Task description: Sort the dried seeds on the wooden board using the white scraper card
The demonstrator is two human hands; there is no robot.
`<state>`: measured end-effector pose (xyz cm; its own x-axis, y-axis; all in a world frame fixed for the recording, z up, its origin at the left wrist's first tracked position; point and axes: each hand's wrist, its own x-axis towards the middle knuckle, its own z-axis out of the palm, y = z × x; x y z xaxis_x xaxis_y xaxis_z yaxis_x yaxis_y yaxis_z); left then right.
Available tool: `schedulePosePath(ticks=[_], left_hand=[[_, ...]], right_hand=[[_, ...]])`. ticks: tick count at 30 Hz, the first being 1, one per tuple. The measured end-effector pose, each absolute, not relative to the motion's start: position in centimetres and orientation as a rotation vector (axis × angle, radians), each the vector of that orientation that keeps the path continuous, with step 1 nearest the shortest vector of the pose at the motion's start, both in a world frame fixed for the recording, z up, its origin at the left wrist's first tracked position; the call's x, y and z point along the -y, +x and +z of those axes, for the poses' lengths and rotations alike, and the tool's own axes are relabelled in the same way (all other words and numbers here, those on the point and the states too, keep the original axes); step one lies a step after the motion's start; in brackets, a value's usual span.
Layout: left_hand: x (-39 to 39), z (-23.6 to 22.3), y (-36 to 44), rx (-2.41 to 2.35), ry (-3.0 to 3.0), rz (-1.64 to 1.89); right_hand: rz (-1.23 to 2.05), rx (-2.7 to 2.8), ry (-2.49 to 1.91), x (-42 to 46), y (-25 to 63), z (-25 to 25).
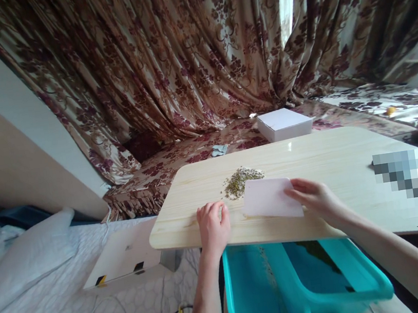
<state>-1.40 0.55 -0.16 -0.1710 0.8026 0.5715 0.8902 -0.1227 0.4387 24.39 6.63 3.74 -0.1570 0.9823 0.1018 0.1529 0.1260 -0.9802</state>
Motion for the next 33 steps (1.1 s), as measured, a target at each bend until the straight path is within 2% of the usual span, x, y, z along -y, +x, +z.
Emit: schedulePosePath(ticks=[9, 16, 28, 33], left_hand=[[-0.5, 0.0, -1.3, 2.004, -1.938, -1.152], [-0.5, 0.1, -1.3, 1.995, -1.928, -1.150], [-0.5, 0.1, -1.3, 2.012, -1.935, -1.151], [-0.5, -0.1, -1.2, 1.975, -1.927, -1.161]], right_hand=[[1.329, 1.541, -1.081, -3.1, 24.0, 2.0], [1.166, 1.445, -1.098, -3.2, 23.6, 3.4], [1.315, 1.528, -1.075, -3.2, 23.6, 2.6], [1.122, 1.394, -1.146, -5.6, 25.7, 4.7]])
